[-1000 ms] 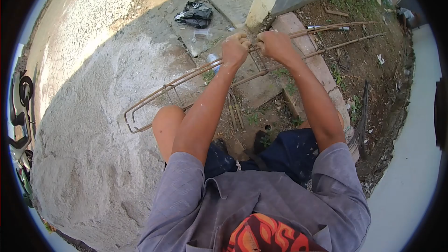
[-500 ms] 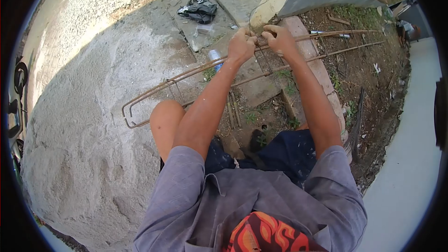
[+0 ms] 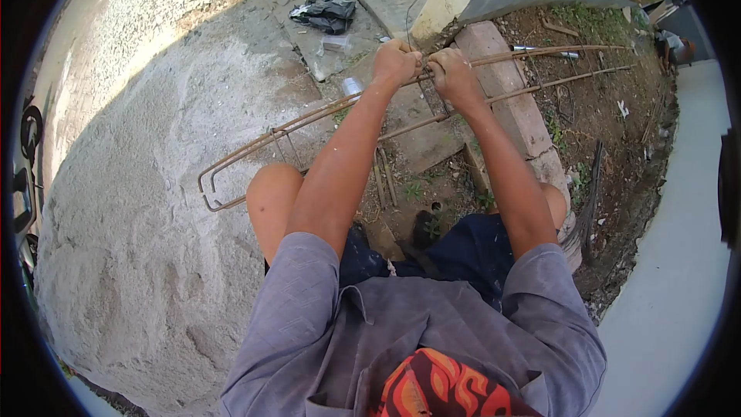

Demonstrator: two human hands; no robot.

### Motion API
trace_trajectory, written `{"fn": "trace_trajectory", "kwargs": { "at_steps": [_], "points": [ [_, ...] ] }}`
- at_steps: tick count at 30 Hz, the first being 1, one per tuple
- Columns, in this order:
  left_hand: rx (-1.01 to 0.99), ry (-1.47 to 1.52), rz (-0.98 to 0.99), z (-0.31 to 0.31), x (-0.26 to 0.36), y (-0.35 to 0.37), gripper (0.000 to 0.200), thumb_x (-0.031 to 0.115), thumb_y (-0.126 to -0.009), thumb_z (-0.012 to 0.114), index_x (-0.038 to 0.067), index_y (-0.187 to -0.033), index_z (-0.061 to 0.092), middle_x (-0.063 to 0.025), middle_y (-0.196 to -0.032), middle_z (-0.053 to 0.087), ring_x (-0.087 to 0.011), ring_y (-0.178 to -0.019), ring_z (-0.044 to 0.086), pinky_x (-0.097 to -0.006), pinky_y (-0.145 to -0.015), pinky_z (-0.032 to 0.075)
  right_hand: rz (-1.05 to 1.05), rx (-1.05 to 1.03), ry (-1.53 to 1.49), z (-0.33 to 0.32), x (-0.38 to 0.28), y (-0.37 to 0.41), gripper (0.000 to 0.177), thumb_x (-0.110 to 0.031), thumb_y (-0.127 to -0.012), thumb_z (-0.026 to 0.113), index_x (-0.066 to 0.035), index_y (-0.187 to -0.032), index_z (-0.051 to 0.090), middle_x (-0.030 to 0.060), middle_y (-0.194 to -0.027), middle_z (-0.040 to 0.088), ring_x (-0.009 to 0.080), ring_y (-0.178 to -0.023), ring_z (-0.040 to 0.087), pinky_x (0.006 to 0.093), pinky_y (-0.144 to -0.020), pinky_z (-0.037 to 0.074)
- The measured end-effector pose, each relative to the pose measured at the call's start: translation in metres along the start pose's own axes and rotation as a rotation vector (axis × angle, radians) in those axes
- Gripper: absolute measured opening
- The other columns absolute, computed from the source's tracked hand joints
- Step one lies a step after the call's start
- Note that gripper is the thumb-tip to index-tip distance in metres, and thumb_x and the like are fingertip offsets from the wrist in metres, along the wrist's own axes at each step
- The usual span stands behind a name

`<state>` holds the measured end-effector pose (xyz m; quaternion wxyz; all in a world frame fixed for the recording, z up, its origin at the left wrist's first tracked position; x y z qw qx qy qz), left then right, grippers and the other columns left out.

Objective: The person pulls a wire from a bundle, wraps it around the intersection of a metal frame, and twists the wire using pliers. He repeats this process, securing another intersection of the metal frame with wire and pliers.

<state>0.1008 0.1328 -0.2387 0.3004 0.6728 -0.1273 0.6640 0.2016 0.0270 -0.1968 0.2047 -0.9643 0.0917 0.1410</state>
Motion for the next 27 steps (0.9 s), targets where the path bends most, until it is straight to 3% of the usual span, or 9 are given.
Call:
{"fn": "trace_trajectory", "kwargs": {
  "at_steps": [3,6,9,10,14,16,19,22,27],
  "points": [
    [-0.006,-0.225,0.114,0.005,-0.026,-0.037,0.020,0.020,-0.077,0.077,0.002,-0.081,0.072,-0.0105,-0.079,0.072,-0.0181,-0.071,0.070,-0.0327,-0.068,0.054,-0.155,0.043,0.236,0.006,-0.025,0.009,0.013,-0.007,-0.082,0.055,-0.003,-0.091,0.065,0.0136,-0.093,0.062,0.0311,-0.093,0.056,0.0438,-0.082,0.045],
    [0.016,-0.495,0.211,0.003,0.009,-0.018,0.023,0.026,-0.074,0.080,0.005,-0.081,0.076,-0.0110,-0.081,0.073,-0.0193,-0.072,0.070,-0.0334,-0.069,0.054,-0.172,0.022,0.310,0.008,-0.033,0.017,0.014,-0.007,-0.083,0.057,-0.002,-0.093,0.063,0.0136,-0.094,0.061,0.0322,-0.092,0.056,0.0434,-0.082,0.045],
    [-0.158,-0.345,0.001,-0.002,0.014,-0.008,0.040,0.038,-0.074,0.081,0.003,-0.092,0.076,-0.0086,-0.081,0.073,-0.0152,-0.074,0.069,-0.0308,-0.068,0.052,-0.123,0.130,0.138,-0.014,-0.051,0.026,0.012,-0.011,-0.085,0.061,-0.003,-0.092,0.064,0.0144,-0.091,0.062,0.0337,-0.089,0.058,0.0448,-0.079,0.047],
    [-0.159,-0.572,0.028,-0.003,0.025,0.000,0.040,0.038,-0.071,0.081,0.005,-0.093,0.076,-0.0121,-0.082,0.073,-0.0210,-0.075,0.069,-0.0341,-0.072,0.052,-0.092,0.172,0.039,-0.030,-0.070,0.042,0.013,-0.013,-0.085,0.062,-0.002,-0.092,0.064,0.0153,-0.090,0.063,0.0344,-0.087,0.060,0.0459,-0.078,0.047],
    [-0.126,-0.723,0.246,0.003,0.016,0.015,0.033,0.033,-0.075,0.076,0.007,-0.094,0.075,-0.0155,-0.086,0.072,-0.0280,-0.081,0.069,-0.0373,-0.076,0.052,0.347,-0.780,-0.300,0.031,-0.101,0.145,0.045,-0.032,-0.080,0.075,0.003,-0.105,0.062,0.0217,-0.089,0.067,0.0389,-0.086,0.066,0.0471,-0.078,0.050],
    [-0.114,-0.702,0.270,0.005,0.013,0.011,0.030,0.031,-0.078,0.073,0.007,-0.096,0.075,-0.0165,-0.088,0.071,-0.0313,-0.084,0.068,-0.0386,-0.078,0.052,0.422,-0.981,-0.171,0.099,-0.082,0.193,0.070,-0.040,-0.079,0.074,0.004,-0.129,0.051,0.0282,-0.110,0.064,0.0411,-0.102,0.063,0.0459,-0.086,0.050],
    [-0.117,-0.681,0.356,0.001,0.015,0.012,0.030,0.030,-0.079,0.070,0.007,-0.098,0.074,-0.0163,-0.091,0.071,-0.0310,-0.088,0.068,-0.0387,-0.080,0.051,0.614,-0.936,-0.180,0.163,-0.073,0.241,0.092,-0.045,-0.074,0.077,0.006,-0.139,0.037,0.0325,-0.109,0.062,0.0425,-0.103,0.063,0.0451,-0.091,0.050],
    [-0.096,-0.665,0.487,0.000,0.016,0.010,0.030,0.028,-0.081,0.068,0.006,-0.100,0.073,-0.0150,-0.095,0.072,-0.0319,-0.090,0.068,-0.0391,-0.082,0.051,0.663,-0.851,-0.067,0.181,-0.079,0.249,0.090,-0.035,-0.074,0.076,0.007,-0.141,0.034,0.0351,-0.110,0.061,0.0448,-0.106,0.061,0.0457,-0.093,0.049],
    [-0.241,-0.515,0.347,-0.011,0.005,0.010,0.033,0.028,-0.085,0.066,0.004,-0.107,0.072,-0.0126,-0.095,0.073,-0.0241,-0.084,0.070,-0.0347,-0.079,0.052,0.906,-0.794,-0.362,0.178,-0.062,0.243,0.049,-0.015,-0.076,0.062,0.007,-0.119,0.056,0.0256,-0.096,0.067,0.0349,-0.089,0.068,0.0412,-0.075,0.054]
  ]
}}
Point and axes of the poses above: each hand's wrist, its own y-axis away from the middle knuckle, its own z-axis out of the palm, x = y × z, the point moved 3 cm from there along -y, towards the middle knuckle
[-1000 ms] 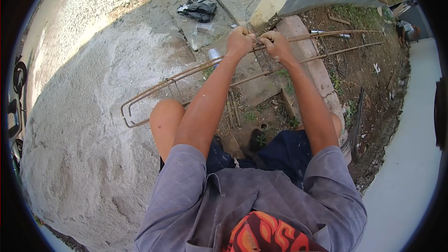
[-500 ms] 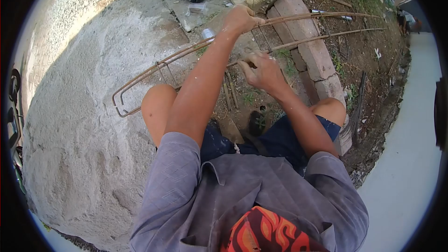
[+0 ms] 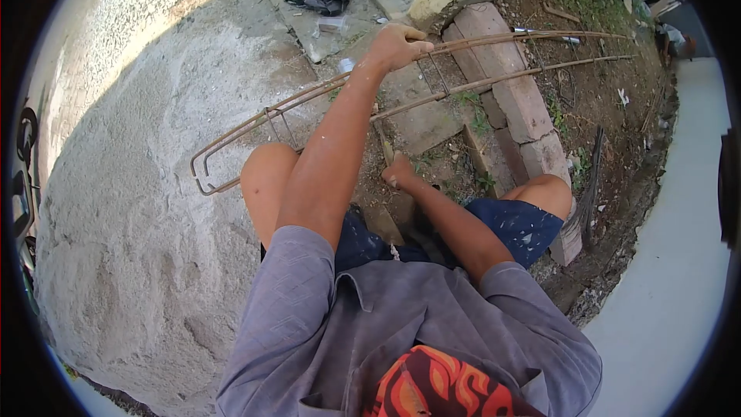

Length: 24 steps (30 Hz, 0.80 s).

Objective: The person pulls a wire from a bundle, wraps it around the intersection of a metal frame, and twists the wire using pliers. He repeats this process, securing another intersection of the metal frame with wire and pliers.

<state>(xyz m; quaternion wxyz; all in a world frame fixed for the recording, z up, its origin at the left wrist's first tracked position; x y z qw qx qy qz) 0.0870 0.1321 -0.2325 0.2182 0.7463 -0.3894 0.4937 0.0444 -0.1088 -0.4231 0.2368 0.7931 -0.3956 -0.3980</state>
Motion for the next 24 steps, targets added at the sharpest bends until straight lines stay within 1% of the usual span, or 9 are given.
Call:
{"fn": "trace_trajectory", "kwargs": {
  "at_steps": [4,6,10,13,15,17,19,21,24],
  "points": [
    [-0.125,0.016,-0.080,-0.004,0.003,0.008,0.032,0.025,-0.088,0.066,0.003,-0.110,0.070,-0.0111,-0.090,0.074,-0.0155,-0.078,0.070,-0.0308,-0.074,0.052,0.252,-0.307,-0.572,-0.062,0.002,0.051,0.029,-0.010,-0.078,0.054,0.005,-0.099,0.068,0.0168,-0.078,0.066,0.0231,-0.070,0.065,0.0335,-0.054,0.048],
    [-0.140,0.019,-0.115,-0.007,0.009,0.010,0.030,0.022,-0.088,0.066,0.003,-0.111,0.070,-0.0113,-0.089,0.074,-0.0149,-0.078,0.070,-0.0311,-0.072,0.052,0.149,-0.388,-0.668,-0.109,-0.013,0.118,0.037,-0.007,-0.080,0.049,0.004,-0.112,0.062,0.0111,-0.075,0.063,0.0173,-0.060,0.058,0.0284,-0.048,0.040],
    [-0.143,0.137,-0.233,-0.012,0.014,0.012,0.029,0.018,-0.089,0.065,0.003,-0.114,0.069,-0.0121,-0.088,0.073,-0.0149,-0.078,0.070,-0.0310,-0.070,0.052,-0.205,-0.499,-0.998,-0.170,-0.019,0.213,0.062,-0.007,-0.082,0.054,0.003,-0.140,0.035,0.0074,-0.079,0.063,0.0161,-0.059,0.059,0.0256,-0.047,0.040],
    [-0.129,0.199,-0.231,-0.003,0.001,0.006,0.030,0.017,-0.089,0.064,0.002,-0.115,0.068,-0.0116,-0.088,0.073,-0.0148,-0.077,0.070,-0.0304,-0.070,0.053,-0.275,-0.545,-0.716,-0.207,-0.046,0.238,0.062,-0.015,-0.087,0.061,0.002,-0.142,0.035,0.0070,-0.080,0.063,0.0165,-0.063,0.061,0.0255,-0.050,0.043],
    [-0.145,0.204,-0.191,0.000,-0.002,0.005,0.030,0.016,-0.089,0.064,0.001,-0.115,0.068,-0.0115,-0.090,0.073,-0.0149,-0.077,0.070,-0.0302,-0.070,0.053,-0.183,-0.260,-0.551,-0.233,-0.078,0.242,0.061,-0.025,-0.091,0.064,0.001,-0.141,0.038,0.0061,-0.079,0.062,0.0141,-0.062,0.060,0.0263,-0.051,0.044],
    [-0.144,0.183,-0.173,-0.004,-0.001,0.007,0.031,0.016,-0.088,0.065,0.001,-0.115,0.068,-0.0118,-0.090,0.073,-0.0151,-0.077,0.070,-0.0302,-0.071,0.053,-0.192,0.056,-0.097,-0.274,-0.113,0.234,0.056,-0.024,-0.091,0.063,-0.005,-0.140,0.043,0.0065,-0.077,0.063,0.0175,-0.064,0.063,0.0304,-0.053,0.048],
    [-0.137,0.138,-0.168,-0.006,0.003,0.009,0.032,0.016,-0.086,0.068,0.000,-0.114,0.068,-0.0125,-0.090,0.074,-0.0154,-0.077,0.070,-0.0303,-0.071,0.053,-0.453,0.440,0.563,-0.322,-0.146,0.214,0.049,-0.017,-0.091,0.058,-0.017,-0.140,0.047,0.0102,-0.084,0.066,0.0240,-0.070,0.065,0.0345,-0.061,0.052],
    [-0.120,0.028,-0.087,-0.005,0.001,0.007,0.033,0.016,-0.083,0.071,0.000,-0.112,0.069,-0.0136,-0.089,0.073,-0.0165,-0.077,0.070,-0.0303,-0.072,0.053,-0.505,0.680,1.125,-0.350,-0.204,0.208,0.054,-0.010,-0.091,0.051,-0.031,-0.141,0.047,0.0134,-0.105,0.065,0.0312,-0.086,0.065,0.0402,-0.071,0.054],
    [-0.115,-0.071,-0.040,0.001,-0.005,0.000,0.034,0.015,-0.079,0.074,-0.001,-0.109,0.070,-0.0148,-0.087,0.073,-0.0182,-0.076,0.070,-0.0302,-0.072,0.053,-0.728,0.937,1.552,-0.371,-0.257,0.163,0.060,-0.006,-0.090,0.051,-0.038,-0.140,0.047,0.0119,-0.130,0.055,0.0280,-0.114,0.056,0.0386,-0.086,0.052]
  ]
}}
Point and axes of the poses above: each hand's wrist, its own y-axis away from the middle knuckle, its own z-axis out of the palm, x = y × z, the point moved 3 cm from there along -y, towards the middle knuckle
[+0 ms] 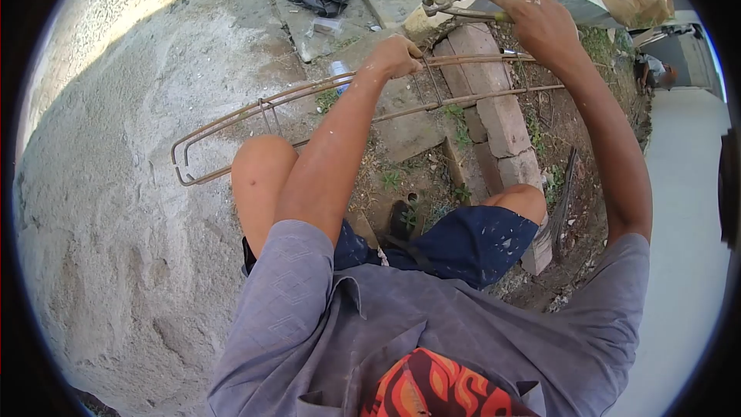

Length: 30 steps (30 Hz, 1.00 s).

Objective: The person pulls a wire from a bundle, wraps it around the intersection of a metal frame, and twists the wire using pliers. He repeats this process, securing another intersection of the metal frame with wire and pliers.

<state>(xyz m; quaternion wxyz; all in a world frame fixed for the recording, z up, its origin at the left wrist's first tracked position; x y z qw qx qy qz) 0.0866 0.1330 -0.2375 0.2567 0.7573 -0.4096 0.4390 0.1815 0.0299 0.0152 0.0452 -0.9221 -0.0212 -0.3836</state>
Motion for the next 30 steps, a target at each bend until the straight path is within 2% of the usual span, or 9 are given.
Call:
{"fn": "trace_trajectory", "kwargs": {
  "at_steps": [1,4,7,10,17,19,23,26,30],
  "points": [
    [-0.002,-0.022,0.000,0.003,-0.003,-0.002,0.035,0.015,-0.078,0.075,-0.001,-0.108,0.070,-0.0150,-0.086,0.073,-0.0187,-0.076,0.071,-0.0303,-0.072,0.053,-0.107,0.130,0.102,0.005,0.000,-0.019,0.068,-0.001,-0.088,0.051,-0.039,-0.143,0.042,0.0123,-0.137,0.051,0.0282,-0.122,0.052,0.0380,-0.089,0.052],
    [-0.009,0.056,-0.074,0.009,-0.013,-0.008,0.037,0.021,-0.070,0.074,0.012,-0.106,0.074,-0.0150,-0.097,0.072,-0.0291,-0.089,0.069,-0.0370,-0.081,0.053,-0.375,0.168,0.184,0.048,-0.013,-0.061,0.061,-0.004,-0.090,0.051,-0.042,-0.138,0.048,0.0103,-0.138,0.051,0.0260,-0.129,0.048,0.0363,-0.097,0.048],
    [-0.025,-0.002,-0.030,0.001,-0.001,0.000,0.032,0.013,-0.077,0.073,0.001,-0.106,0.071,-0.0127,-0.080,0.073,-0.0190,-0.074,0.070,-0.0322,-0.070,0.053,-0.464,-0.023,0.082,0.062,-0.037,-0.076,0.052,-0.012,-0.090,0.053,-0.042,-0.132,0.055,0.0099,-0.138,0.052,0.0240,-0.130,0.047,0.0354,-0.103,0.043],
    [0.001,0.020,-0.044,-0.001,0.003,0.003,0.028,0.015,-0.076,0.073,0.003,-0.101,0.073,-0.0113,-0.076,0.072,-0.0190,-0.068,0.068,-0.0332,-0.066,0.052,-0.523,-0.156,0.057,0.070,-0.042,-0.081,0.048,-0.015,-0.090,0.053,-0.042,-0.129,0.058,0.0100,-0.138,0.053,0.0245,-0.132,0.045,0.0352,-0.103,0.044],
    [-0.068,-0.032,-0.098,0.000,-0.003,-0.007,0.021,0.020,-0.072,0.076,0.005,-0.086,0.076,-0.0119,-0.072,0.070,-0.0230,-0.068,0.066,-0.0360,-0.065,0.051,-0.654,-0.135,0.021,0.077,-0.052,-0.087,0.043,-0.015,-0.087,0.056,-0.039,-0.121,0.065,0.0085,-0.138,0.053,0.0242,-0.130,0.047,0.0348,-0.101,0.044],
    [-0.085,0.017,-0.131,0.003,-0.007,-0.009,0.022,0.022,-0.067,0.076,0.006,-0.081,0.075,-0.0173,-0.080,0.070,-0.0314,-0.079,0.069,-0.0397,-0.074,0.054,-0.667,-0.167,-0.007,0.071,-0.057,-0.093,0.034,-0.016,-0.085,0.057,-0.036,-0.110,0.070,0.0084,-0.130,0.058,0.0228,-0.126,0.050,0.0349,-0.098,0.044],
    [-0.057,0.052,-0.116,0.005,-0.010,-0.011,0.021,0.020,-0.065,0.076,0.006,-0.081,0.075,-0.0178,-0.079,0.070,-0.0322,-0.078,0.069,-0.0401,-0.072,0.054,-0.655,-0.318,0.031,0.065,-0.062,-0.111,0.015,-0.015,-0.073,0.071,-0.023,-0.085,0.076,0.0097,-0.099,0.070,0.0230,-0.104,0.063,0.0363,-0.082,0.049],
    [-0.039,0.097,-0.128,0.004,-0.010,-0.010,0.020,0.019,-0.065,0.076,0.007,-0.081,0.075,-0.0182,-0.079,0.069,-0.0327,-0.078,0.069,-0.0405,-0.072,0.054,-0.484,-0.758,0.124,0.059,-0.053,-0.103,0.028,-0.017,-0.067,0.081,-0.012,-0.093,0.072,0.0100,-0.098,0.070,0.0280,-0.095,0.068,0.0385,-0.076,0.054],
    [-0.028,0.061,-0.098,0.004,-0.002,-0.006,0.020,0.018,-0.065,0.075,0.007,-0.082,0.076,-0.0188,-0.079,0.069,-0.0334,-0.078,0.068,-0.0408,-0.072,0.054,-0.328,-0.880,-0.104,0.091,-0.029,-0.074,0.040,-0.017,-0.057,0.086,-0.003,-0.091,0.070,0.0152,-0.089,0.071,0.0337,-0.084,0.070,0.0435,-0.070,0.055]
  ]
}}
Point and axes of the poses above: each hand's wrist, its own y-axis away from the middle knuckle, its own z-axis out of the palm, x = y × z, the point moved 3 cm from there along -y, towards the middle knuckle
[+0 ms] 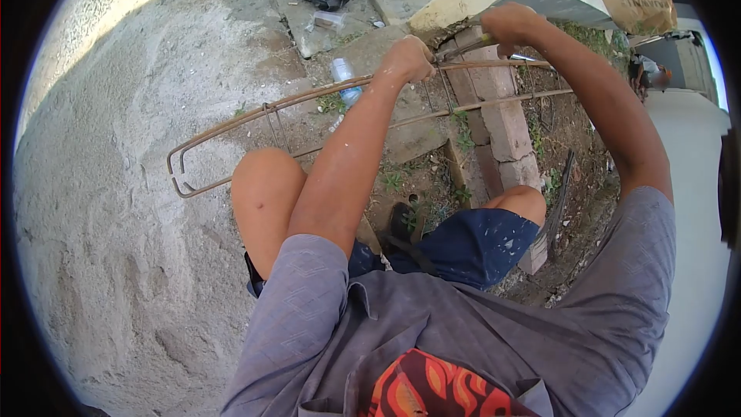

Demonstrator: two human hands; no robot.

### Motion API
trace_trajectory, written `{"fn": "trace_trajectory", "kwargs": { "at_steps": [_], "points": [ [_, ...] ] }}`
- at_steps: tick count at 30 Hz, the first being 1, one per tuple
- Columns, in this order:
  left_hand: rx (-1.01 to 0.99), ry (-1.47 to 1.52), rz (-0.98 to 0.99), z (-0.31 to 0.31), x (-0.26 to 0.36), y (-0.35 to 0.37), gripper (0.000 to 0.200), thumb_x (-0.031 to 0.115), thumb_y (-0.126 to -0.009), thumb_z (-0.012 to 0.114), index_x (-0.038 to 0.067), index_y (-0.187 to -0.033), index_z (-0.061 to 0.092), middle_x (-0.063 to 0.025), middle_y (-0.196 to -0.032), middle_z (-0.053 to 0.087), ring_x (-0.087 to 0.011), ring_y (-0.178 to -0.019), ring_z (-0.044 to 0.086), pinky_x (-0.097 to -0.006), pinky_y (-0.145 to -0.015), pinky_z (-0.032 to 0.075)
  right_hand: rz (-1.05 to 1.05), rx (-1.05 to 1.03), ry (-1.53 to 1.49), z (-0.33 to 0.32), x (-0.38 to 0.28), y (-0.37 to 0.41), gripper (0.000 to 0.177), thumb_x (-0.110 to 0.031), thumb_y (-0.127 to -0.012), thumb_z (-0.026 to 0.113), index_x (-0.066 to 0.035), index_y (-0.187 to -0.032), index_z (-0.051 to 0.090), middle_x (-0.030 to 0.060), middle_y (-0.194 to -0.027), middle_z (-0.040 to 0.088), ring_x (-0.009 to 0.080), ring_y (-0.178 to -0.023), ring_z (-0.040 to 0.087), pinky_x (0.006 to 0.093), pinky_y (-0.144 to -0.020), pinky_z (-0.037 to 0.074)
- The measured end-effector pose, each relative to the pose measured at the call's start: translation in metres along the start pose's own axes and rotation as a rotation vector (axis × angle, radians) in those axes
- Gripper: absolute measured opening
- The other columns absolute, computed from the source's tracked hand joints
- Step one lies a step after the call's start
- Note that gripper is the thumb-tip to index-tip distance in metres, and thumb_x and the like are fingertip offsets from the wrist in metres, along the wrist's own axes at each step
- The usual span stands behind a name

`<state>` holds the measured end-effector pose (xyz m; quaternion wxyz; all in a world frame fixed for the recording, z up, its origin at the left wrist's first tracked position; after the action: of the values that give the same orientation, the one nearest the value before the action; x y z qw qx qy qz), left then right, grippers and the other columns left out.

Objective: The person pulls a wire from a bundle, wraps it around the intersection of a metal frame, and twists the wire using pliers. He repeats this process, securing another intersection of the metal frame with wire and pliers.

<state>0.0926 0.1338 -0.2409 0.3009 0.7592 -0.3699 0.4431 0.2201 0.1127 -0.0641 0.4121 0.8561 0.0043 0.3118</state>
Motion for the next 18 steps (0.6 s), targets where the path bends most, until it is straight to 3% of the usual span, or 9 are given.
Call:
{"fn": "trace_trajectory", "kwargs": {
  "at_steps": [4,8,10,13,15,16,17,18],
  "points": [
    [-0.076,-0.044,-0.026,0.001,-0.006,-0.007,0.038,0.024,-0.065,0.078,0.009,-0.100,0.074,-0.0199,-0.094,0.070,-0.0330,-0.089,0.068,-0.0389,-0.079,0.054,0.018,0.042,-0.009,0.002,0.001,-0.003,0.038,-0.017,-0.059,0.086,-0.003,-0.091,0.069,0.0153,-0.092,0.071,0.0340,-0.086,0.069,0.0436,-0.072,0.056],
    [0.212,-0.070,0.205,0.001,0.015,0.005,0.071,0.034,-0.062,0.084,0.004,-0.124,0.062,-0.0214,-0.115,0.065,-0.0323,-0.105,0.064,-0.0380,-0.091,0.050,-0.047,0.148,-0.022,-0.002,0.001,0.001,0.035,-0.014,-0.061,0.086,0.001,-0.087,0.068,0.0155,-0.087,0.071,0.0325,-0.080,0.070,0.0433,-0.069,0.056],
    [0.411,-0.099,0.306,0.005,0.041,0.013,0.084,0.037,-0.060,0.086,0.001,-0.131,0.056,-0.0219,-0.122,0.062,-0.0323,-0.111,0.061,-0.0384,-0.096,0.048,0.017,-0.074,-0.117,-0.005,0.001,0.001,0.033,-0.012,-0.061,0.087,0.004,-0.083,0.068,0.0163,-0.083,0.071,0.0308,-0.075,0.071,0.0425,-0.066,0.057],
    [0.475,0.294,0.406,0.028,0.069,-0.005,0.063,0.025,-0.064,0.085,0.003,-0.119,0.063,-0.0166,-0.105,0.069,-0.0299,-0.100,0.066,-0.0368,-0.089,0.051,0.071,-0.315,-0.175,-0.025,-0.009,0.003,0.031,-0.009,-0.061,0.087,0.006,-0.078,0.067,0.0178,-0.077,0.071,0.0288,-0.068,0.071,0.0414,-0.063,0.056],
    [0.403,0.370,0.250,0.025,0.074,-0.016,0.053,0.024,-0.064,0.084,0.003,-0.109,0.065,-0.0142,-0.096,0.070,-0.0280,-0.092,0.067,-0.0371,-0.083,0.052,0.059,-0.366,-0.164,-0.039,-0.012,0.006,0.035,-0.013,-0.058,0.090,0.005,-0.078,0.067,0.0156,-0.078,0.071,0.0297,-0.073,0.071,0.0417,-0.065,0.057],
    [0.368,0.414,0.162,0.024,0.072,-0.019,0.048,0.024,-0.064,0.084,0.003,-0.104,0.066,-0.0131,-0.092,0.070,-0.0271,-0.088,0.068,-0.0372,-0.080,0.053,-0.010,-0.195,-0.080,-0.047,-0.014,0.007,0.032,-0.014,-0.060,0.088,0.003,-0.079,0.068,0.0141,-0.077,0.071,0.0294,-0.073,0.070,0.0413,-0.069,0.056],
    [0.394,0.380,0.182,0.019,0.072,-0.020,0.034,0.023,-0.066,0.081,0.002,-0.090,0.066,-0.0087,-0.079,0.068,-0.0204,-0.073,0.066,-0.0349,-0.069,0.052,-0.084,-0.028,0.008,-0.049,-0.015,0.012,0.028,-0.015,-0.062,0.086,0.001,-0.079,0.069,0.0127,-0.076,0.070,0.0291,-0.074,0.070,0.0409,-0.073,0.055],
    [0.346,0.394,0.153,0.015,0.070,-0.024,0.034,0.023,-0.066,0.080,0.002,-0.089,0.066,-0.0083,-0.077,0.068,-0.0191,-0.072,0.064,-0.0340,-0.068,0.051,-0.165,0.138,0.098,-0.049,-0.015,0.014,0.025,-0.016,-0.064,0.084,-0.002,-0.079,0.070,0.0112,-0.075,0.070,0.0287,-0.074,0.069,0.0405,-0.078,0.054]
  ]
}}
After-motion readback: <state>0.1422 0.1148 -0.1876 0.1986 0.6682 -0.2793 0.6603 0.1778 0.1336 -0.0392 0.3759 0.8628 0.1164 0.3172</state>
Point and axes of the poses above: each hand's wrist, its own y-axis away from the middle knuckle, its own z-axis out of the palm, x = y × z, the point moved 3 cm from there along -y, towards the middle knuckle
